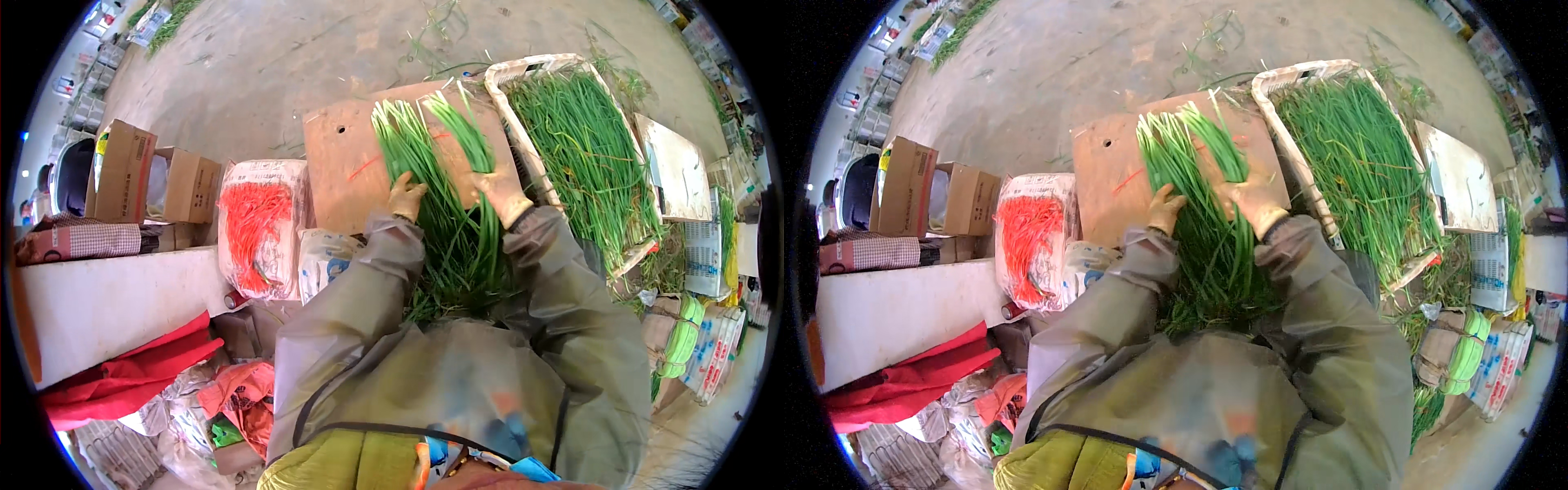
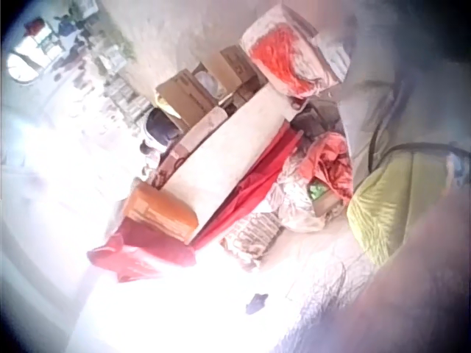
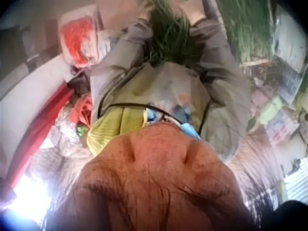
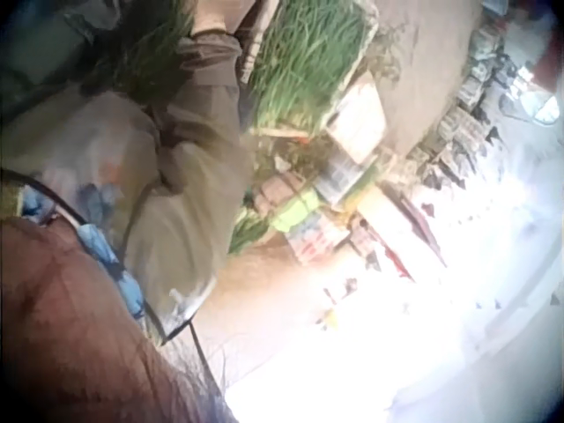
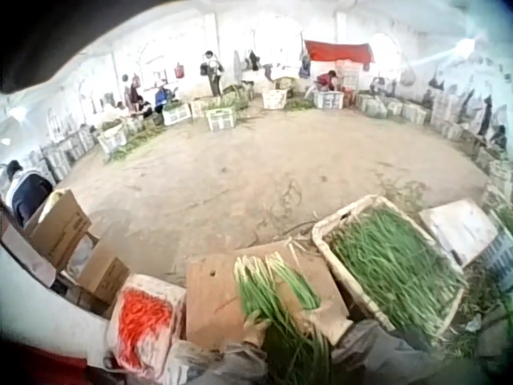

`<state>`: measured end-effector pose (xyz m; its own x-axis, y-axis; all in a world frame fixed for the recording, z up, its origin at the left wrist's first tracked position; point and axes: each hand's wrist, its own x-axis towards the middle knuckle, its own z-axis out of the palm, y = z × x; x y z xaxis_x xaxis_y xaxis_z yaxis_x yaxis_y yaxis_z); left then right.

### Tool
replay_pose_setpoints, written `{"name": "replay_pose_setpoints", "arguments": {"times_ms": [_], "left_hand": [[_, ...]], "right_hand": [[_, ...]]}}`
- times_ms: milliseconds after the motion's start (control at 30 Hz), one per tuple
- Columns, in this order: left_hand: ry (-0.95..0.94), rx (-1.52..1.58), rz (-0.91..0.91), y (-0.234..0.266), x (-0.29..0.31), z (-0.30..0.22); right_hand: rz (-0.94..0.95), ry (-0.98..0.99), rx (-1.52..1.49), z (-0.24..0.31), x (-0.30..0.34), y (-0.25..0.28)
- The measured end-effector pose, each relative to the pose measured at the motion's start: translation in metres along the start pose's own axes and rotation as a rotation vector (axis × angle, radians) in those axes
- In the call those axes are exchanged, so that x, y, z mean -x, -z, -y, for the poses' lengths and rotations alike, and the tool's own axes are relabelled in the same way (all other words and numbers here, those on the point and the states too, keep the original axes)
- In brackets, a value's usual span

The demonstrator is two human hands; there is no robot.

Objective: The person sorts through bunches of scallions, removing debris and dead leaves by hand while transferring them into different piles.

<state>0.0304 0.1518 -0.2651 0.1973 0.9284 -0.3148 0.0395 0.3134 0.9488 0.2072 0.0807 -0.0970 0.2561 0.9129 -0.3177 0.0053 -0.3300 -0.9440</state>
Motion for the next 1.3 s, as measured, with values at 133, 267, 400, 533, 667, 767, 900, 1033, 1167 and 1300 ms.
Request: {"name": "replay_pose_setpoints", "arguments": {"times_ms": [133,267,400,533,667,767,900,1033,1167,1300], "left_hand": [[0.124,0.016,-0.09,0.025,0.021,-0.032],[0.094,0.001,-0.058,0.043,0.013,-0.009],[-0.379,-0.139,-0.234,0.027,0.022,-0.077],[-0.688,-0.396,0.204,0.011,-0.018,-0.1],[-0.585,-0.686,0.128,-0.001,-0.025,-0.072],[-0.596,-0.961,0.162,-0.009,-0.008,-0.078],[-0.633,-1.0,0.192,-0.005,-0.008,-0.067],[-0.64,-0.969,0.187,-0.002,-0.01,-0.059],[-0.657,-0.952,0.159,-0.002,-0.011,-0.054],[-0.663,-0.957,0.148,-0.002,-0.014,-0.05]], "right_hand": [[0.06,-0.111,-0.02,0.013,-0.044,-0.056],[-0.068,-0.162,0.436,-0.002,-0.084,-0.113],[-0.125,-0.166,0.665,-0.035,-0.096,-0.131],[0.145,0.057,0.682,-0.06,-0.105,-0.097],[-0.129,-0.067,0.748,0.031,-0.102,-0.057],[-0.212,0.263,0.974,-0.02,-0.171,-0.045],[-0.068,0.475,1.1,-0.053,-0.22,-0.056],[-0.019,0.42,1.195,-0.049,-0.224,-0.052],[-0.211,0.401,0.793,-0.037,-0.216,-0.022],[-0.096,0.159,-0.105,-0.036,-0.214,-0.012]]}}
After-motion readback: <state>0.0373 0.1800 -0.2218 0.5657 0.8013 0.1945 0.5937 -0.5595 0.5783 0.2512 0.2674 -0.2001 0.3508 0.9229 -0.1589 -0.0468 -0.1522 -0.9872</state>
